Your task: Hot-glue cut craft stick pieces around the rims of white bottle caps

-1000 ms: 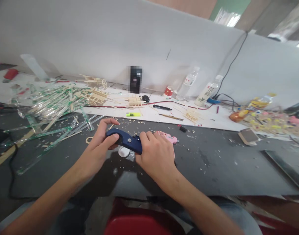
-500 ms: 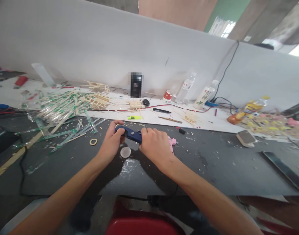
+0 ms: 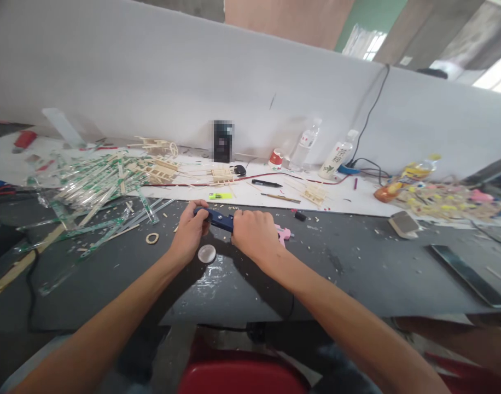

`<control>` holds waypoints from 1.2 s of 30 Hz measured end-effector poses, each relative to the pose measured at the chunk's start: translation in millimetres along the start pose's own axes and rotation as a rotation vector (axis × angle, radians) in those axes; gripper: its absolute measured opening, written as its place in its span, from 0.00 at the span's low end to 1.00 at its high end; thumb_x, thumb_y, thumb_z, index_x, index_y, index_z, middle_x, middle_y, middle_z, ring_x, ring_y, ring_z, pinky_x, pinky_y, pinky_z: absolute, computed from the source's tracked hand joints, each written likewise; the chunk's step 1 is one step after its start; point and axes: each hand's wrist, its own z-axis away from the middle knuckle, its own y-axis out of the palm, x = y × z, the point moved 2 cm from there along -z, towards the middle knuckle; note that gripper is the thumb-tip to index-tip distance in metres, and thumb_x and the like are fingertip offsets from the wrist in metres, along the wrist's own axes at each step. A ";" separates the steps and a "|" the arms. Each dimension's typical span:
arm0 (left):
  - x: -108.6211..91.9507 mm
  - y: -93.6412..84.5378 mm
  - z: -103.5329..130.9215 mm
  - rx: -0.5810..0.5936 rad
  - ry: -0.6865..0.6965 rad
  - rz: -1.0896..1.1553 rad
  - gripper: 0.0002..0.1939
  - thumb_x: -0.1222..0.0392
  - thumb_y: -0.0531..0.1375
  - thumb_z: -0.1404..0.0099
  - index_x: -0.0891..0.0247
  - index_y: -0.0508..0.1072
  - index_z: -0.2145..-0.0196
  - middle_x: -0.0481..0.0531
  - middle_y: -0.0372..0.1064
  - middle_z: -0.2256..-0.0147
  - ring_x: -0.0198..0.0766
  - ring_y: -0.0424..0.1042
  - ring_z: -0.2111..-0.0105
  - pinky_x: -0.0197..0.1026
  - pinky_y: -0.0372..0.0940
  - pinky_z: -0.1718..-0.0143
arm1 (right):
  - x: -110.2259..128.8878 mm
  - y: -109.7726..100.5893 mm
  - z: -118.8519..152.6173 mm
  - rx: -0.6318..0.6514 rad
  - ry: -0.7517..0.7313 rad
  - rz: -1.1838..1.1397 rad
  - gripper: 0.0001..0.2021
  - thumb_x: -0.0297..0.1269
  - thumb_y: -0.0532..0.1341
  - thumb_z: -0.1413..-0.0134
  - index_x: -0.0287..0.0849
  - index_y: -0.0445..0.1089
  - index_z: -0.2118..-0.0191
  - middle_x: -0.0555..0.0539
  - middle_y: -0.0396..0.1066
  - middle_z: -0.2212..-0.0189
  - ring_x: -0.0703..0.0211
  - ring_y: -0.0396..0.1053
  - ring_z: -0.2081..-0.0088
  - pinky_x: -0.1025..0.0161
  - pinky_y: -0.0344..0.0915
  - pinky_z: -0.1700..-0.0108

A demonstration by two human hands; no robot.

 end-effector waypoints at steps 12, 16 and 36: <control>-5.1 -2.4 -1.9 0.064 -0.013 -0.159 0.18 0.54 0.64 0.26 0.62 0.73 0.42 0.58 0.74 0.45 0.48 0.78 0.52 0.55 0.76 0.53 | -9.9 1.4 2.2 -0.063 0.025 0.056 0.09 0.32 0.59 0.40 0.40 0.75 0.57 0.37 0.82 0.64 0.44 0.79 0.64 0.58 0.53 0.68; -5.3 -5.1 -5.5 0.144 -0.019 -0.312 0.18 0.54 0.64 0.26 0.62 0.73 0.42 0.58 0.74 0.46 0.47 0.78 0.53 0.54 0.77 0.54 | -19.6 4.6 1.7 -0.082 0.029 0.099 0.09 0.30 0.59 0.40 0.38 0.75 0.57 0.37 0.81 0.63 0.43 0.78 0.62 0.57 0.53 0.67; -25.1 -26.9 -3.0 0.355 0.204 -0.949 0.15 0.54 0.64 0.26 0.63 0.75 0.46 0.57 0.76 0.49 0.46 0.79 0.54 0.53 0.76 0.53 | -55.5 -6.2 18.2 -0.131 0.126 0.066 0.13 0.45 0.65 0.39 0.39 0.75 0.60 0.39 0.80 0.64 0.42 0.76 0.60 0.55 0.57 0.63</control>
